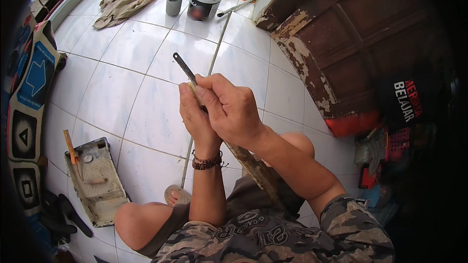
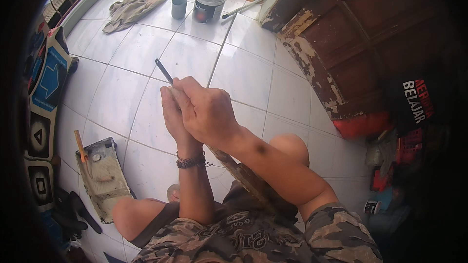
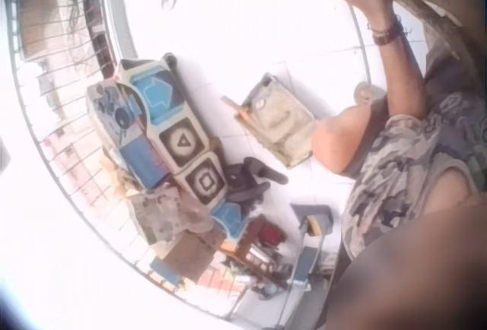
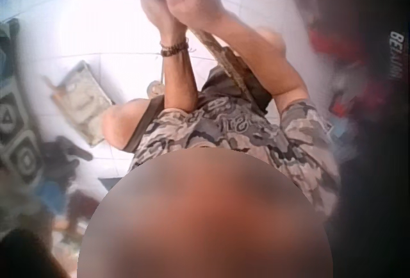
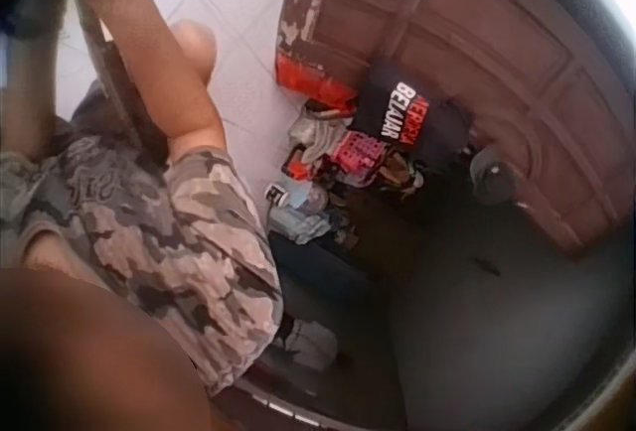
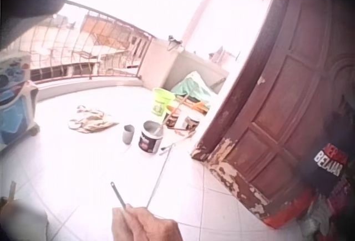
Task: The person sits on a tiled floor and uses a metal file to shape a wooden stick. They then retrieve a metal strap and use pliers to attach it to the stick, followed by further filing of the joint.
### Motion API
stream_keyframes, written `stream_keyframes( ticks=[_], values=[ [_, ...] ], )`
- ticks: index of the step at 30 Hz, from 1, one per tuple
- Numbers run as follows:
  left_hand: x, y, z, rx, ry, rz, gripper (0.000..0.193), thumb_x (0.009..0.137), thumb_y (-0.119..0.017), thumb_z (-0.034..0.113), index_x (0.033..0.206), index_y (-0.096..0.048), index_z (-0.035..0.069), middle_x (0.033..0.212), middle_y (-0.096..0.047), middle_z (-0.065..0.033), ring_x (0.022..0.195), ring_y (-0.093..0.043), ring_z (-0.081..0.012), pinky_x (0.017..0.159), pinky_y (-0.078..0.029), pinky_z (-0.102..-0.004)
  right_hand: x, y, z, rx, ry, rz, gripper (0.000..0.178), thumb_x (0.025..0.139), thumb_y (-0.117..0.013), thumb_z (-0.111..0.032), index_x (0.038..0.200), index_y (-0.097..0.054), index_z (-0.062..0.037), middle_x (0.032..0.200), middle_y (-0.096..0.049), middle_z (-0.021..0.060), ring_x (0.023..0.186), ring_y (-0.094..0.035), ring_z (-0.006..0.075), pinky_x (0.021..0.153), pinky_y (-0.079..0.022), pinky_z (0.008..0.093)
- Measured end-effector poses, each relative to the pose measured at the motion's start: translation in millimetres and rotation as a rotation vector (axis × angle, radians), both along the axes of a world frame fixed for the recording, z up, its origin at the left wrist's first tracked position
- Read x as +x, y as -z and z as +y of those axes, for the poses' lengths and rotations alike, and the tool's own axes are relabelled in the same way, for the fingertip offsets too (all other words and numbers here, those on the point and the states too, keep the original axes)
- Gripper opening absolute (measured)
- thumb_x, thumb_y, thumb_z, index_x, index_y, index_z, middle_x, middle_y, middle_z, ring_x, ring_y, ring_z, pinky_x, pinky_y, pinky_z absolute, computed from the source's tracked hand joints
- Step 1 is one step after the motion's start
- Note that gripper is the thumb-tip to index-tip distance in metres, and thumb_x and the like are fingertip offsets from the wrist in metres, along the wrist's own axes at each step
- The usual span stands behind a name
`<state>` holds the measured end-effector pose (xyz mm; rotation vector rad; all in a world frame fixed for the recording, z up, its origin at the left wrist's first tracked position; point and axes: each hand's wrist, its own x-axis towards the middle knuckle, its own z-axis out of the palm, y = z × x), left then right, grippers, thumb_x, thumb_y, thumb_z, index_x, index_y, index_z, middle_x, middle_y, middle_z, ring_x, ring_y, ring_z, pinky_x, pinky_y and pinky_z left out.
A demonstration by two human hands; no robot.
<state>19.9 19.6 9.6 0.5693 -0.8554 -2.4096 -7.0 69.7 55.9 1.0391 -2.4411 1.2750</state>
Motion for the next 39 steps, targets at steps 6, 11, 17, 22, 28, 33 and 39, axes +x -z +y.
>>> stream_keyframes(
  ticks=[6, 11, 17, 22, 28, 33, 39],
  values=[
    [1.3, 0.6, 0.1, 0.037, 0.053, 0.043, 0.046, 0.107, -0.028, 0.039, 0.082, -0.051, 0.008, 0.072, -0.053, 0.0009, 0.064, -0.048, -0.0071, 0.056, -0.04, -0.0229, 20.4, 24.7, 29.4, -0.134, -0.001, 0.097, 0.017, 0.095, -0.06, -0.011, 0.103, -0.064, 0.0028, 0.068, -0.066, 0.0148, 0.055, -0.064, 0.0175, 0.05, -0.048, 0.0274],
    [-3.7, -5.3, 3.6, -0.007, -0.024, -0.037, 0.045, 0.107, -0.028, 0.038, 0.082, -0.051, 0.009, 0.072, -0.052, 0.0014, 0.066, -0.048, -0.0069, 0.059, -0.041, -0.0232, -14.3, 0.1, -1.6, 0.023, -0.008, -0.035, 0.015, 0.094, -0.061, -0.01, 0.102, -0.064, 0.0031, 0.068, -0.066, 0.0144, 0.055, -0.065, 0.0179, 0.051, -0.049, 0.0272],
    [-2.5, -2.6, -1.6, 0.102, 0.155, 0.107, 0.052, 0.105, -0.02, 0.045, 0.085, -0.048, 0.007, 0.059, -0.048, -0.004, 0.043, -0.044, -0.013, 0.039, -0.039, -0.0238, 35.1, 0.9, 60.6, -0.091, 0.066, -0.109, 0.017, 0.095, -0.061, -0.008, 0.107, -0.063, 0.0025, 0.065, -0.063, 0.0104, 0.051, -0.059, 0.0156, 0.048, -0.044, 0.026],
    [-2.5, -2.0, 0.7, 0.102, 0.198, 0.198, 0.056, 0.103, -0.016, 0.052, 0.088, -0.045, 0.007, 0.053, -0.042, -0.0047, 0.034, -0.037, -0.0147, 0.033, -0.033, -0.0243, 23.8, 0.6, 85.6, -0.338, 0.124, -0.382, 0.017, 0.098, -0.056, -0.008, 0.11, -0.062, 0.0036, 0.066, -0.05, -0.007, 0.058, -0.038, -0.0004, 0.049, -0.031, 0.018],
    [-2.6, -2.6, 1.7, 0.167, 0.201, 0.281, 0.051, 0.104, -0.016, 0.048, 0.088, -0.045, 0.01, 0.053, -0.04, -0.0027, 0.032, -0.034, -0.014, 0.032, -0.029, -0.0239, 19.2, 6.1, 89.7, -0.342, 0.066, -0.533, 0.017, 0.099, -0.053, -0.004, 0.112, -0.059, 0.0054, 0.076, -0.055, -0.0048, 0.065, -0.04, -0.0009, 0.056, -0.033, 0.0161],
    [-5.5, -1.1, 2.6, 0.17, 0.203, 0.309, 0.053, 0.104, -0.016, 0.051, 0.087, -0.044, 0.009, 0.052, -0.04, -0.0035, 0.032, -0.034, -0.0145, 0.032, -0.03, -0.025, 18.0, 7.3, 87.3, -0.3, 0.053, -0.51, 0.017, 0.099, -0.054, -0.005, 0.111, -0.059, 0.0054, 0.074, -0.057, -0.0035, 0.063, -0.041, -0.0006, 0.054, -0.033, 0.0167],
    [-7.8, -1.2, 7.5, 0.124, 0.207, 0.299, 0.054, 0.104, -0.018, 0.05, 0.087, -0.046, 0.007, 0.058, -0.044, -0.0036, 0.046, -0.044, -0.0125, 0.043, -0.037, -0.024, 19.3, 2.5, 69.4, -0.18, 0.049, -0.178, 0.015, 0.095, -0.06, -0.008, 0.106, -0.062, 0.0024, 0.063, -0.061, 0.0085, 0.049, -0.055, 0.0106, 0.043, -0.041, 0.0248]
  ],
)
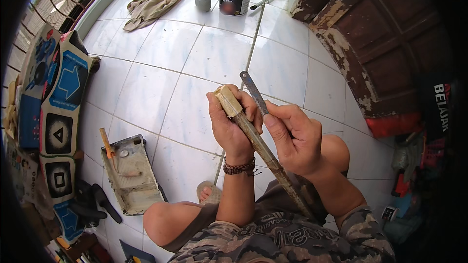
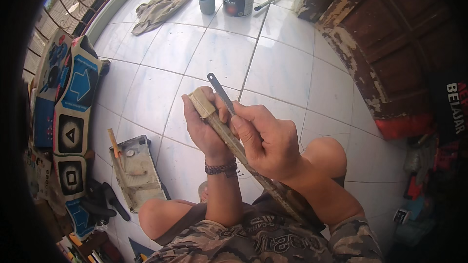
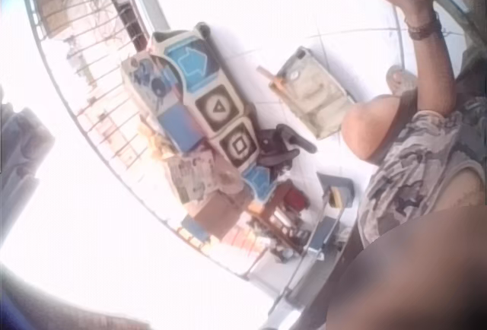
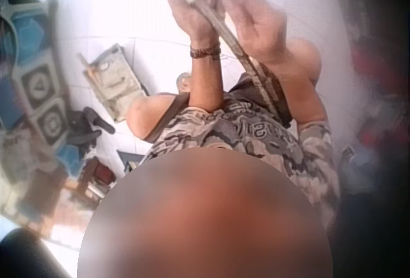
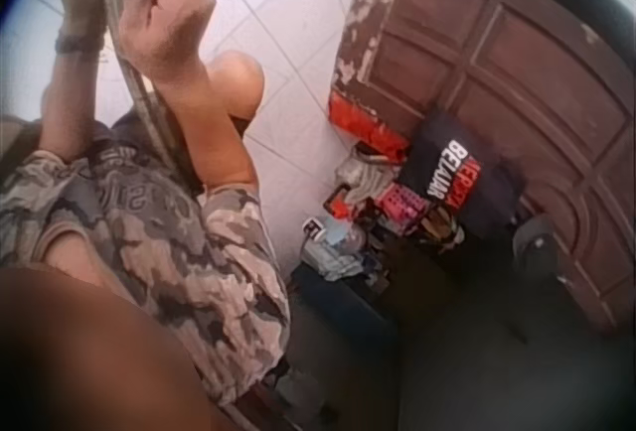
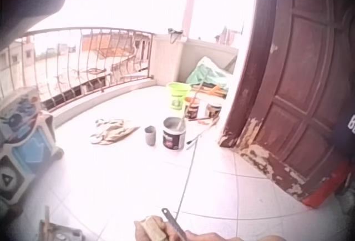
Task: The person sits on a tiled floor and uses a metal file to shape a wooden stick. They then retrieve a metal strap and use pliers to attach it to the stick, followed by further filing of the joint.
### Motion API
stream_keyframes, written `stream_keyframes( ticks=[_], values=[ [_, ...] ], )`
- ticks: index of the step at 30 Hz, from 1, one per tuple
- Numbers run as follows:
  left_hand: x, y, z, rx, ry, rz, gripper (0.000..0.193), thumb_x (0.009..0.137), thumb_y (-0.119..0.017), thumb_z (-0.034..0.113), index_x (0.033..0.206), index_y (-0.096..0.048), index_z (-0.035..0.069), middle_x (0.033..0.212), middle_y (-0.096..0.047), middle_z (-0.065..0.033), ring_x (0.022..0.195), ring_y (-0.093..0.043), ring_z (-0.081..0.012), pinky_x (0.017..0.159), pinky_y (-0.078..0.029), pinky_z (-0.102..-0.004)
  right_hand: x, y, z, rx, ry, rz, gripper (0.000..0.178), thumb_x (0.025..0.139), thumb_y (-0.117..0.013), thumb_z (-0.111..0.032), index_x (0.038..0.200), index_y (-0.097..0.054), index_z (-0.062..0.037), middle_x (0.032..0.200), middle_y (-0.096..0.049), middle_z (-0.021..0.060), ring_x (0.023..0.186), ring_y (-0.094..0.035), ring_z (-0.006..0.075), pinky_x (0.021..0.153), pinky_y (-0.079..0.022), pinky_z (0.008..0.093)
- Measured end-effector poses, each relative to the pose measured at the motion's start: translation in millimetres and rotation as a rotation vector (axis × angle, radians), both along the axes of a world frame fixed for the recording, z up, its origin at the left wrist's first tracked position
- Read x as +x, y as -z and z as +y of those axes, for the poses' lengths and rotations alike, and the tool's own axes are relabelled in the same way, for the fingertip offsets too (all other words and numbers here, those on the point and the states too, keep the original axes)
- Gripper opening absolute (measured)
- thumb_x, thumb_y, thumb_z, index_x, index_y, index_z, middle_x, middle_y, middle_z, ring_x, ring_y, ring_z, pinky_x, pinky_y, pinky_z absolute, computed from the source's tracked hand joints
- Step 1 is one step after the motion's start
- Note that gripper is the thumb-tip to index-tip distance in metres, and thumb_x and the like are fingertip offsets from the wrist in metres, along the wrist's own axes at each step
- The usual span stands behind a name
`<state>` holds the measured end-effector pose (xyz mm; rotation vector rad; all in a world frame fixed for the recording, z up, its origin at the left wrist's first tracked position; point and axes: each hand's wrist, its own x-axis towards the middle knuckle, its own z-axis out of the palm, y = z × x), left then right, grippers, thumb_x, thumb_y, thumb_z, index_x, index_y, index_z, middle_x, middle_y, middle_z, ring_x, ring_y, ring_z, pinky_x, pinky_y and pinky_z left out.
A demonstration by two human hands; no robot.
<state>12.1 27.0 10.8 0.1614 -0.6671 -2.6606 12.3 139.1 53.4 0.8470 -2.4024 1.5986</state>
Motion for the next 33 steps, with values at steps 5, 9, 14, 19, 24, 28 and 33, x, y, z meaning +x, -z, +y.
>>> stream_keyframes(
  ticks=[5, 9, 14, 19, 24, 28, 33],
  values=[
    [0.9, 0.1, 2.4, 0.027, -0.082, -0.098, 0.051, 0.106, -0.024, 0.045, 0.088, -0.052, 0.006, 0.071, -0.054, -0.0033, 0.062, -0.049, -0.0106, 0.058, -0.043, -0.0247, -4.3, -18.1, -21.5, 0.208, -0.046, 0.225, 0.015, 0.091, -0.063, -0.003, 0.104, -0.063, 0.0039, 0.064, -0.061, 0.012, 0.049, -0.059, 0.0165, 0.045, -0.045, 0.0271],
    [2.9, -9.2, 6.2, -0.028, -0.097, -0.19, 0.05, 0.106, -0.027, 0.045, 0.09, -0.053, 0.005, 0.073, -0.055, -0.0028, 0.064, -0.05, -0.0096, 0.06, -0.043, -0.0239, -5.5, -10.5, -24.8, 0.158, -0.023, 0.295, 0.013, 0.091, -0.063, -0.001, 0.102, -0.063, 0.005, 0.065, -0.062, 0.0117, 0.05, -0.06, 0.0148, 0.047, -0.046, 0.0265],
    [5.1, -8.3, 2.5, -0.031, -0.099, -0.163, 0.048, 0.106, -0.029, 0.044, 0.089, -0.053, 0.006, 0.073, -0.054, -0.0021, 0.064, -0.049, -0.0088, 0.058, -0.042, -0.0226, -0.1, -10.5, -29.7, 0.198, -0.032, 0.297, 0.013, 0.091, -0.062, -0.001, 0.103, -0.063, 0.0056, 0.066, -0.063, 0.0126, 0.051, -0.062, 0.0163, 0.048, -0.046, 0.027],
    [6.2, -3.1, 6.2, -0.131, -0.148, -0.256, 0.046, 0.105, -0.031, 0.043, 0.087, -0.052, 0.007, 0.073, -0.054, -0.0017, 0.063, -0.047, -0.0077, 0.056, -0.04, -0.0217, -13.7, -16.7, -42.0, 0.258, -0.056, 0.279, 0.015, 0.091, -0.062, -0.001, 0.104, -0.064, 0.0063, 0.067, -0.064, 0.0141, 0.052, -0.062, 0.0172, 0.048, -0.047, 0.0272],
    [5.9, 3.0, 1.2, -0.139, -0.12, -0.198, 0.041, 0.105, -0.036, 0.041, 0.086, -0.052, 0.009, 0.073, -0.051, 0.0004, 0.063, -0.045, -0.0063, 0.054, -0.038, -0.023, -1.5, 13.3, -23.0, 0.111, -0.058, 0.357, 0.018, 0.092, -0.061, -0.009, 0.104, -0.063, 0.0047, 0.067, -0.064, 0.0188, 0.054, -0.065, 0.0305, 0.047, -0.049, 0.0323],
    [2.3, 7.7, 5.0, -0.277, -0.215, -0.259, 0.043, 0.105, -0.033, 0.042, 0.084, -0.051, 0.009, 0.067, -0.052, -0.0018, 0.059, -0.044, -0.0085, 0.053, -0.038, -0.0237, -20.9, -8.4, -47.3, 0.216, -0.06, 0.14, 0.015, 0.091, -0.062, -0.003, 0.103, -0.064, 0.0049, 0.066, -0.064, 0.02, 0.058, -0.068, 0.0294, 0.05, -0.052, 0.0327],
    [4.8, 1.1, 5.5, -0.161, -0.139, -0.268, 0.042, 0.105, -0.035, 0.04, 0.082, -0.051, 0.01, 0.07, -0.047, 0.0032, 0.063, -0.044, -0.005, 0.054, -0.037, -0.0222, 5.7, 13.7, -12.5, 0.109, -0.033, 0.219, 0.015, 0.095, -0.059, -0.009, 0.104, -0.063, 0.0016, 0.064, -0.061, 0.0169, 0.052, -0.063, 0.0296, 0.048, -0.048, 0.0325]
  ],
)
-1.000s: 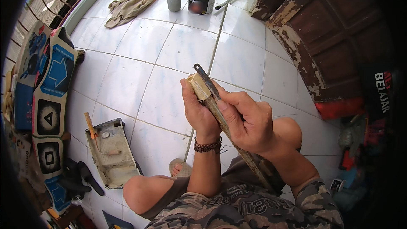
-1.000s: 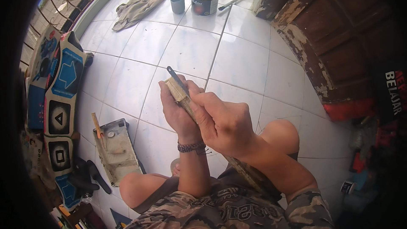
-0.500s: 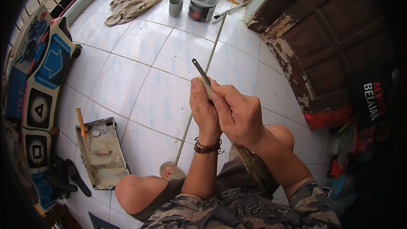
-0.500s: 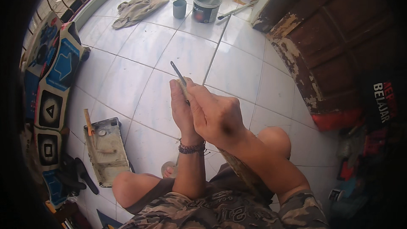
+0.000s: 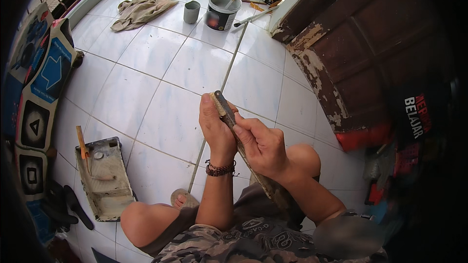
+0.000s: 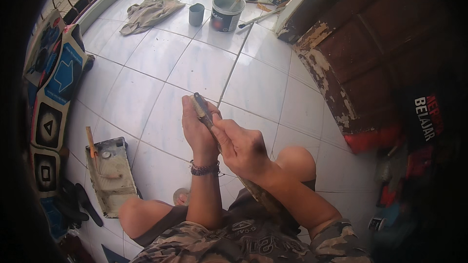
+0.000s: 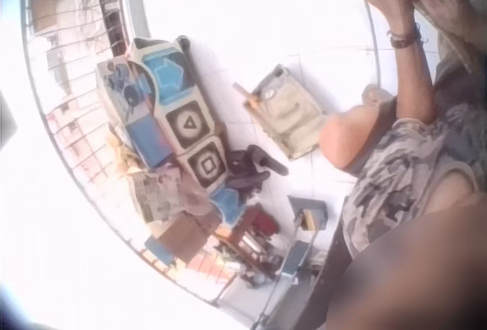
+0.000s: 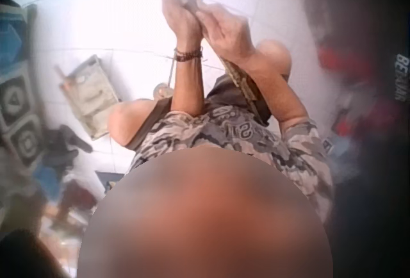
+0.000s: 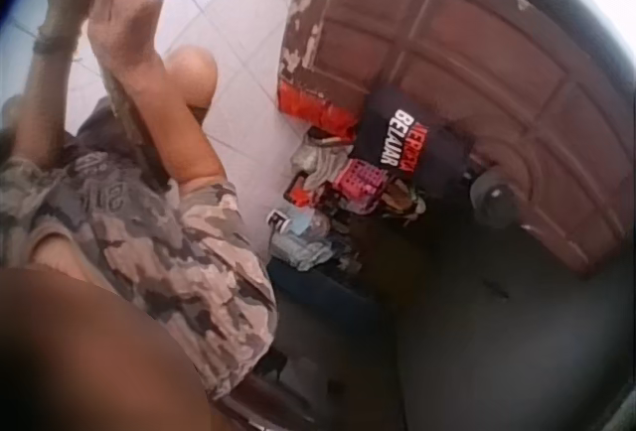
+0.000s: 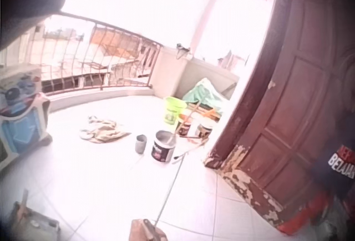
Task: The person sits on a tiled floor and uses a metal file to shape a wooden stick. They then retrieve a metal strap and use pliers to attach it to the stick, followed by further filing of the joint.
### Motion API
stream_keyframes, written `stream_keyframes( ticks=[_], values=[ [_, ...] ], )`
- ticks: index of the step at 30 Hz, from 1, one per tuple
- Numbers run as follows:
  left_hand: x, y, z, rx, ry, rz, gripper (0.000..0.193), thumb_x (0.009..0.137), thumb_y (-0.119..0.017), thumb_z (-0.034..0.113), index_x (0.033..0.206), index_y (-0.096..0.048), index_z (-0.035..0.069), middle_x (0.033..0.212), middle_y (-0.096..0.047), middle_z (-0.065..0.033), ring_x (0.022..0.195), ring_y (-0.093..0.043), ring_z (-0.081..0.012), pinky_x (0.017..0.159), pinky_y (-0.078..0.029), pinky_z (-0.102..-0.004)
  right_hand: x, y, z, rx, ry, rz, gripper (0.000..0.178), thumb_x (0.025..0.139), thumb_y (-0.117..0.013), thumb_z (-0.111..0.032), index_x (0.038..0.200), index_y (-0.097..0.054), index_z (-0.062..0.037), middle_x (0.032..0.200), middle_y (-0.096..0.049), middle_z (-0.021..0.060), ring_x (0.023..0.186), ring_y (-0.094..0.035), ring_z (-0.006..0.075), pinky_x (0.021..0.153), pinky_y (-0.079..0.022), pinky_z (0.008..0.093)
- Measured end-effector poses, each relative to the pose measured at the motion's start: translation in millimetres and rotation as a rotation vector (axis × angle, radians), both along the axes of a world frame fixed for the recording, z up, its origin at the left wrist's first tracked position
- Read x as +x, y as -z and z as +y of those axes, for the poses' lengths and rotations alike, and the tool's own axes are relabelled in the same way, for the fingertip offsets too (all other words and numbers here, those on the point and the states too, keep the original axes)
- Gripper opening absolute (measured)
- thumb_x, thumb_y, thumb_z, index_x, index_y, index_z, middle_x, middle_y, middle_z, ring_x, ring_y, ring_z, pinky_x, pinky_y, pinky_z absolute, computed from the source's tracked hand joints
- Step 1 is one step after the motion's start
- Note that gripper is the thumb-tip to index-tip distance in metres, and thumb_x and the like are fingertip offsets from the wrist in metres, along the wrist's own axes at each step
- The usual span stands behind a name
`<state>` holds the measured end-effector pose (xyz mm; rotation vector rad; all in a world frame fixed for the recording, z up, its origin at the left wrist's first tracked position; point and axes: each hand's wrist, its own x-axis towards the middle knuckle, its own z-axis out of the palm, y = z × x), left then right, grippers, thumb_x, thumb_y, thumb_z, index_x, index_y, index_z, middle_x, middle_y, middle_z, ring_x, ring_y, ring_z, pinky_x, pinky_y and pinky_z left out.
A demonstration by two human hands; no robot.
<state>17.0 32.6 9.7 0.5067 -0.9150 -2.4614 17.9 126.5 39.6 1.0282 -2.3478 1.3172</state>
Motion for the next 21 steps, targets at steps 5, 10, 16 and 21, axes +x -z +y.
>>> stream_keyframes(
  ticks=[5, 10, 16, 21],
  values=[
    [1.5, 0.2, 3.2, -0.057, -0.014, 0.033, 0.041, 0.106, -0.033, 0.038, 0.082, -0.051, 0.01, 0.073, -0.048, 0.0036, 0.064, -0.044, -0.0056, 0.055, -0.037, -0.0231, -23.7, -21.2, -30.1, 0.086, 0.003, -0.072, 0.022, 0.094, -0.059, -0.008, 0.113, -0.062, 0.0027, 0.077, -0.067, 0.0184, 0.063, -0.067, 0.032, 0.055, -0.052, 0.0329],
    [3.8, 0.4, 6.8, -0.051, -0.018, 0.061, 0.04, 0.106, -0.033, 0.038, 0.083, -0.051, 0.01, 0.074, -0.049, 0.0026, 0.065, -0.044, -0.0064, 0.057, -0.038, -0.023, -6.6, -32.3, -10.3, 0.229, -0.014, -0.024, 0.036, 0.094, -0.059, -0.007, 0.128, -0.056, 0.0033, 0.081, -0.063, 0.0163, 0.062, -0.062, 0.0304, 0.059, -0.051, 0.033],
    [2.6, -13.6, 4.1, 0.077, 0.017, 0.059, 0.042, 0.105, -0.03, 0.041, 0.084, -0.048, 0.009, 0.063, -0.046, -0.0009, 0.051, -0.039, -0.008, 0.046, -0.034, -0.0235, 26.2, -31.2, 2.1, 0.159, 0.105, -0.171, 0.02, 0.094, -0.061, -0.008, 0.11, -0.061, 0.0044, 0.075, -0.055, 0.0105, 0.058, -0.057, 0.023, 0.053, -0.047, 0.033],
    [0.2, -10.0, 1.8, 0.09, 0.016, 0.064, 0.045, 0.104, -0.03, 0.044, 0.084, -0.047, 0.008, 0.055, -0.042, -0.0021, 0.045, -0.034, -0.0083, 0.041, -0.029, -0.0231, 53.4, -31.6, 23.9, 0.378, 0.184, -0.111, 0.012, 0.092, -0.063, -0.011, 0.095, -0.061, 0.0008, 0.074, -0.057, 0.0126, 0.057, -0.057, 0.0288, 0.05, -0.045, 0.0388]
  ],
)
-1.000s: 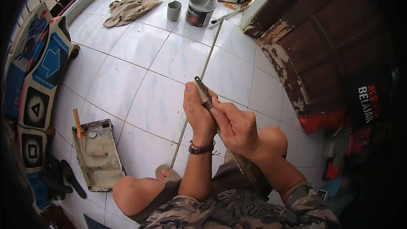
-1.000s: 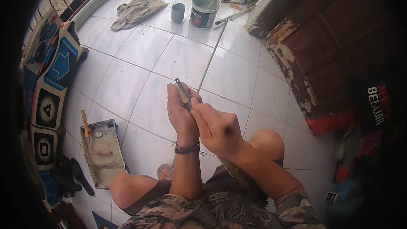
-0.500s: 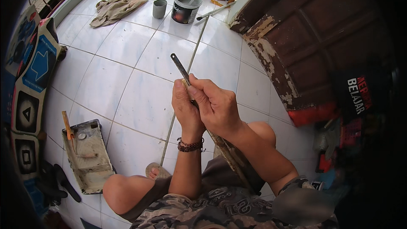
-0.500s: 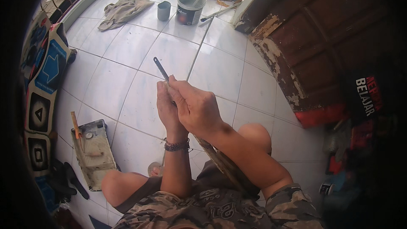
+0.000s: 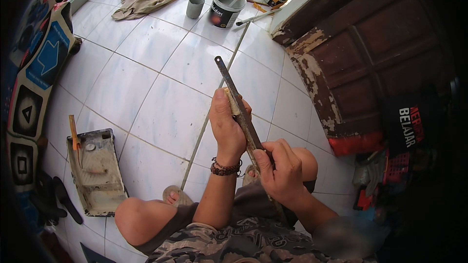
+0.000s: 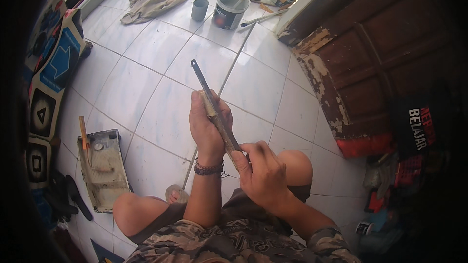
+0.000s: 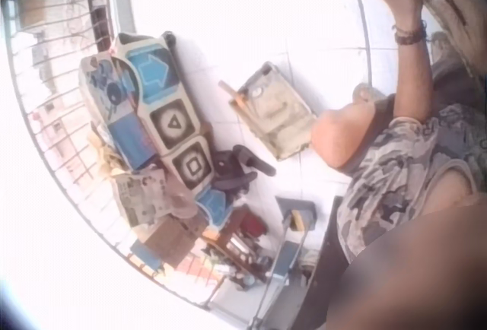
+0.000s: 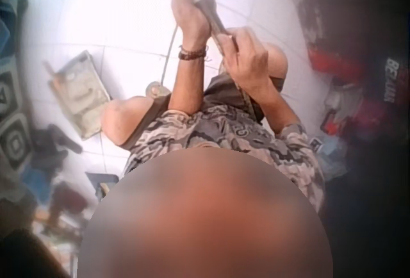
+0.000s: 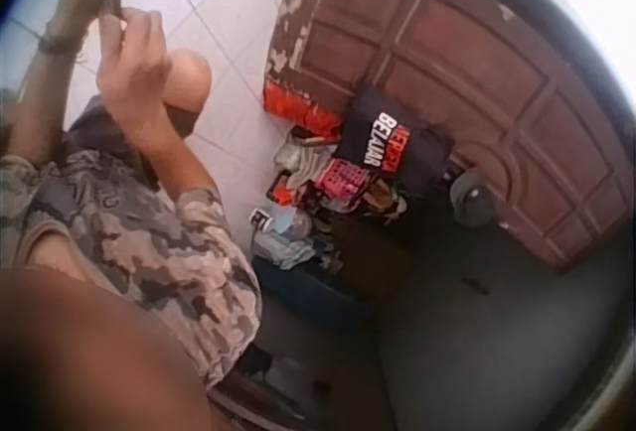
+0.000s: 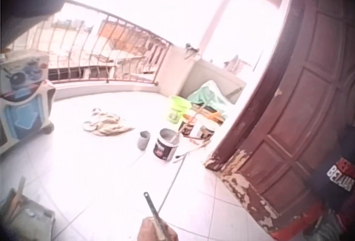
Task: The person sits on a tiled floor and uses a metal file to shape a wooden stick. They then retrieve a metal strap and use pliers to attach it to the stick, followed by further filing of the joint.
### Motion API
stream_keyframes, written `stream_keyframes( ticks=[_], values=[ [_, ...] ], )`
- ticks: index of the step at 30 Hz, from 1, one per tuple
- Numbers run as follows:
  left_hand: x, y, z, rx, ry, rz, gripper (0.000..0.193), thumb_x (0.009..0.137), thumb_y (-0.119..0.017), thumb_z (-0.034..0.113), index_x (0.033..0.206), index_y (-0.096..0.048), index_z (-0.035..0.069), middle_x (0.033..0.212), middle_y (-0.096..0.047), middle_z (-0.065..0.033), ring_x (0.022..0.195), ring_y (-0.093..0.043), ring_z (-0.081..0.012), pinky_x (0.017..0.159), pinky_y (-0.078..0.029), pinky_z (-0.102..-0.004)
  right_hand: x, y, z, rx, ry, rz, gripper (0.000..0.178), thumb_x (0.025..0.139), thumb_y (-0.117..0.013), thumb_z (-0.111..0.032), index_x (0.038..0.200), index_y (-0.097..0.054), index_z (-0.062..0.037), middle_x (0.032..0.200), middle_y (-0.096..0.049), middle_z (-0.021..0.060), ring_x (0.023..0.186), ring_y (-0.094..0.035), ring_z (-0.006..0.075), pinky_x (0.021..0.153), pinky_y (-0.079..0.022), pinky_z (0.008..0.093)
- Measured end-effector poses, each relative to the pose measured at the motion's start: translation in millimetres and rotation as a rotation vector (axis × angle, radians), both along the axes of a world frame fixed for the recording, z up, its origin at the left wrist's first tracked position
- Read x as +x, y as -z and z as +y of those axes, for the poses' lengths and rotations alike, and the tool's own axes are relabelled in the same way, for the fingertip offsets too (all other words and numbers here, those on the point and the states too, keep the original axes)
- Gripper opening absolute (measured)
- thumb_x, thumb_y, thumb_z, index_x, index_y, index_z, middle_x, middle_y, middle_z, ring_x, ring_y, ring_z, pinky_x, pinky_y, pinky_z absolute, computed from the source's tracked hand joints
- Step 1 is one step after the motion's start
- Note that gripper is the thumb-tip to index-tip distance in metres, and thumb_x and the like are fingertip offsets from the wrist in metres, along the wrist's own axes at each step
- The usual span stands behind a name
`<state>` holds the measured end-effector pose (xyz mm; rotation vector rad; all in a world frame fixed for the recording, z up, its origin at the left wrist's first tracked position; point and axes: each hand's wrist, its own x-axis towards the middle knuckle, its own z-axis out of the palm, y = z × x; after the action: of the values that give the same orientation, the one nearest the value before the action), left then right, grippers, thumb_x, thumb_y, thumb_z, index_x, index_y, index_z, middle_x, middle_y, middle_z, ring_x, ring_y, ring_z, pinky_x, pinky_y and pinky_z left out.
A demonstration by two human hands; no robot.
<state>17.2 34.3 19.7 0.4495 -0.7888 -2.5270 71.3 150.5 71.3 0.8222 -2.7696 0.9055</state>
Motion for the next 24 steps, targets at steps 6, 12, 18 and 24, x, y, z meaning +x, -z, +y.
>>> stream_keyframes(
  ticks=[6, 12, 18, 24],
  values=[
    [-5.0, 1.0, 3.7, -0.036, -0.019, -0.034, 0.046, 0.104, -0.031, 0.045, 0.087, -0.05, 0.007, 0.057, -0.044, -0.0023, 0.045, -0.037, -0.0086, 0.04, -0.03, -0.0228, 3.2, 6.1, 9.5, 0.034, 0.004, 0.107, 0.014, 0.091, -0.064, -0.01, 0.1, -0.06, -0.0007, 0.071, -0.056, 0.0138, 0.054, -0.057, 0.0316, 0.049, -0.044, 0.0407],
    [-5.0, 3.5, 3.4, -0.03, 0.009, -0.02, 0.046, 0.104, -0.03, 0.045, 0.088, -0.05, 0.007, 0.057, -0.045, -0.0028, 0.044, -0.037, -0.0089, 0.039, -0.03, -0.023, 0.0, -6.2, 14.3, 0.144, -0.067, 0.041, 0.04, 0.092, -0.059, -0.007, 0.131, -0.055, -0.003, 0.069, -0.057, 0.013, 0.053, -0.057, 0.0287, 0.049, -0.045, 0.0396],
    [-5.1, 2.2, 3.5, 0.015, 0.033, -0.012, 0.044, 0.105, -0.028, 0.044, 0.089, -0.048, 0.008, 0.056, -0.044, -0.0027, 0.043, -0.036, -0.0087, 0.039, -0.03, -0.0227, -5.7, 2.4, 19.0, 0.132, -0.134, 0.033, 0.049, 0.092, -0.057, -0.006, 0.14, -0.047, -0.0007, 0.065, -0.058, 0.0128, 0.051, -0.057, 0.0265, 0.048, -0.044, 0.038],
    [-5.4, 4.1, 4.5, -0.013, 0.014, 0.003, 0.043, 0.105, -0.026, 0.043, 0.089, -0.046, 0.009, 0.055, -0.043, -0.0027, 0.042, -0.035, -0.0085, 0.039, -0.03, -0.0227, -2.9, -9.3, 22.7, 0.161, -0.14, -0.032, 0.05, 0.091, -0.057, -0.005, 0.14, -0.047, 0.0008, 0.064, -0.054, 0.0128, 0.049, -0.054, 0.0261, 0.047, -0.044, 0.0372]
  ],
)
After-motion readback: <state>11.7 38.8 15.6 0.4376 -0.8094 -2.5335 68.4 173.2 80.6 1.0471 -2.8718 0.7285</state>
